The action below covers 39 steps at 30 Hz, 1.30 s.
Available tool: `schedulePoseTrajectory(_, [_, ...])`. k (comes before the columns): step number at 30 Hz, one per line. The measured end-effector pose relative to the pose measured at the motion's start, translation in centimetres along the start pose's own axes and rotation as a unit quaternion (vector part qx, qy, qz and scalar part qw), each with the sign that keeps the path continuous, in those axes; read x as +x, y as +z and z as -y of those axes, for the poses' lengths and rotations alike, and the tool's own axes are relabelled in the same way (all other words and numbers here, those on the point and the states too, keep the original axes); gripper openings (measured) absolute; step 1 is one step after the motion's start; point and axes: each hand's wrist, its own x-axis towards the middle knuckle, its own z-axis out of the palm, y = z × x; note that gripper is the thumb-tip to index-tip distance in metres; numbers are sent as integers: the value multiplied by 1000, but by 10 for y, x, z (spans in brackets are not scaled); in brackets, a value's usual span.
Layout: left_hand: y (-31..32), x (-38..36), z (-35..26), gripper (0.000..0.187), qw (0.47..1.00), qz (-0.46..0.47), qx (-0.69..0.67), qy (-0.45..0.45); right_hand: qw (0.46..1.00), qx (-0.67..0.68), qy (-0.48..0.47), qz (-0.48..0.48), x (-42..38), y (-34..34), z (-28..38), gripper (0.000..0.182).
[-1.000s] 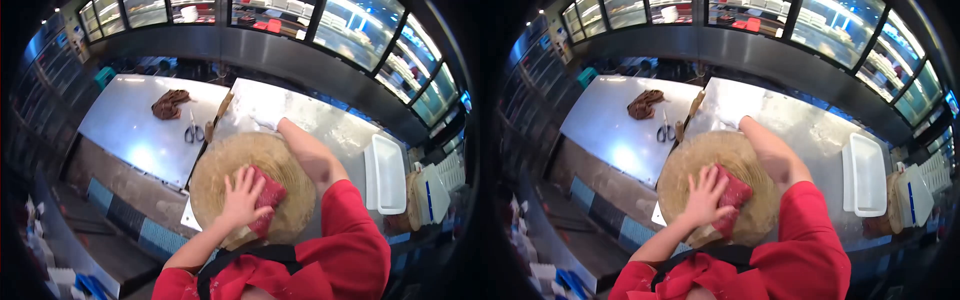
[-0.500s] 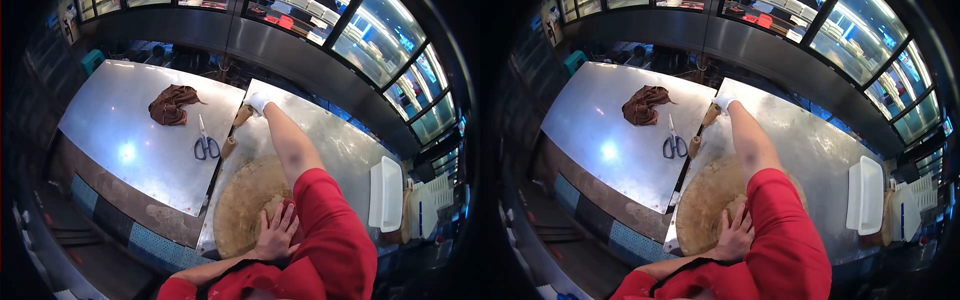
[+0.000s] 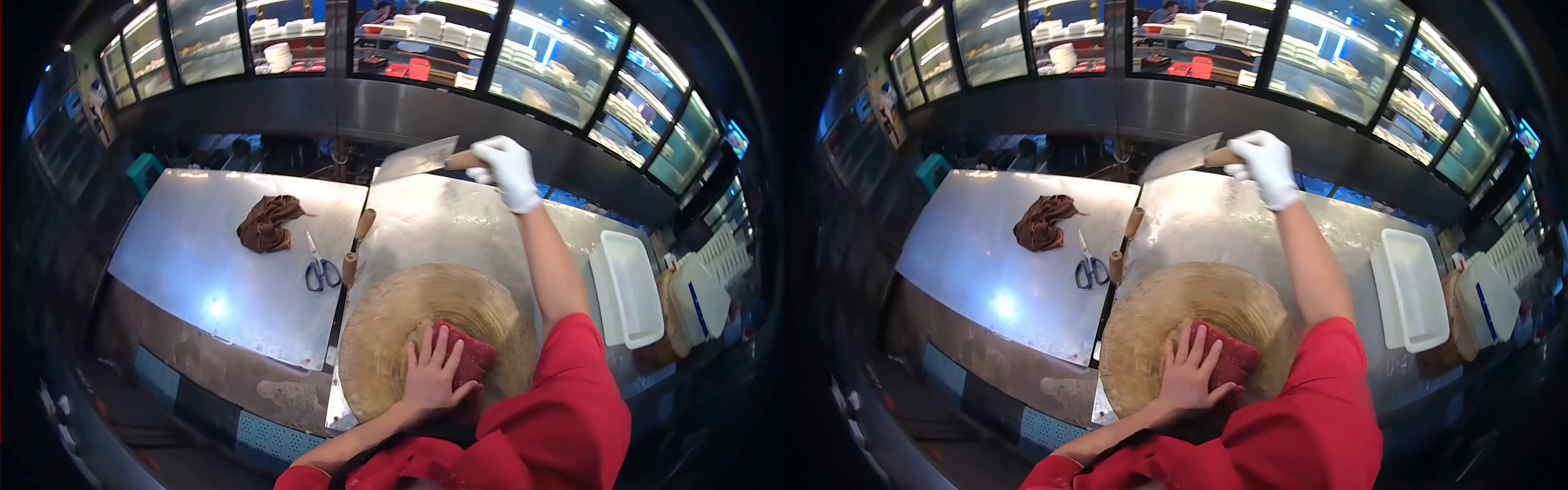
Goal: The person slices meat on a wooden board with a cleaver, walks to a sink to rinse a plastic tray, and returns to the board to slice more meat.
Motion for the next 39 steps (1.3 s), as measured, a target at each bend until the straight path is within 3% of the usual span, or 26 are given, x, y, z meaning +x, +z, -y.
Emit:
schedulePoseTrajectory(2, [5, -1, 3, 82, 999, -34, 12, 17, 989, 141, -33, -37, -51, -60, 10, 21])
schedulePoseTrajectory(3, [3, -1, 3, 84, 999, -22, 29, 19, 967, -101, -231, -45, -68, -103, -6, 32])
schedulePoseTrajectory(4, [0, 0, 3, 84, 999, -20, 32, 22, 851, -335, -403, -48, -87, -133, -24, 43])
schedulePoseTrajectory(5, [-2, 0, -2, 85, 999, -1, 44, 14, 979, -36, -201, -1, -135, -145, -14, 57])
schedulePoseTrajectory(6, [-5, 1, -2, 86, 998, 19, 52, 5, 962, 267, 32, 51, -182, -150, 1, 73])
schedulePoseTrajectory(8, [-7, 1, -6, 86, 998, 26, 63, 0, 978, 175, 62, 95, -230, -157, 5, 93])
schedulePoseTrajectory(11, [-6, 1, -7, 83, 994, 29, 101, -1, 991, -26, 121, 41, -280, -150, -21, 102])
schedulePoseTrajectory(12, [-6, 3, -7, 83, 994, 33, 103, 1, 985, -78, 151, -19, -295, -145, -26, 93])
schedulePoseTrajectory(16, [-4, 7, -33, 89, 992, 17, 100, -79, 979, -30, 203, 5, -326, -179, -67, 75])
schedulePoseTrajectory(17, [-5, 14, -45, 94, 982, 21, 95, -164, 974, -11, 224, 15, -331, -187, -67, 70])
schedulePoseTrajectory(19, [-3, 29, -64, 106, 950, 51, 121, -285, 979, -5, 204, 23, -336, -208, -60, 68])
schedulePoseTrajectory(22, [5, 41, -72, 108, 926, 55, 187, -325, 982, 8, 184, 36, -340, -236, -42, 61])
schedulePoseTrajectory(25, [8, 44, -67, 110, 921, 55, 203, -329, 988, 64, 124, 70, -343, -254, -35, 20])
schedulePoseTrajectory(26, [9, 44, -68, 109, 919, 56, 203, -333, 987, 66, 131, 72, -342, -257, -38, 20])
schedulePoseTrajectory(28, [14, 43, -71, 109, 914, 54, 212, -341, 979, 19, 171, 108, -340, -259, -49, 42])
schedulePoseTrajectory(30, [16, 40, -74, 109, 912, 40, 216, -345, 975, -7, 192, 109, -343, -252, -57, 36])
schedulePoseTrajectory(32, [16, 37, -80, 109, 912, 33, 218, -347, 956, -17, 278, 93, -339, -243, -60, 35])
schedulePoseTrajectory(34, [20, 33, -89, 108, 914, 20, 197, -355, 952, -28, 271, 138, -333, -242, -63, 37])
schedulePoseTrajectory(36, [23, 32, -99, 107, 909, 9, 194, -369, 954, -36, 254, 155, -320, -235, -57, 39])
schedulePoseTrajectory(38, [25, 29, -98, 107, 912, -2, 191, -363, 964, -112, 178, 162, -305, -225, -66, 45])
schedulePoseTrajectory(39, [26, 27, -97, 107, 915, -5, 189, -357, 951, -257, 49, 167, -298, -220, -66, 54])
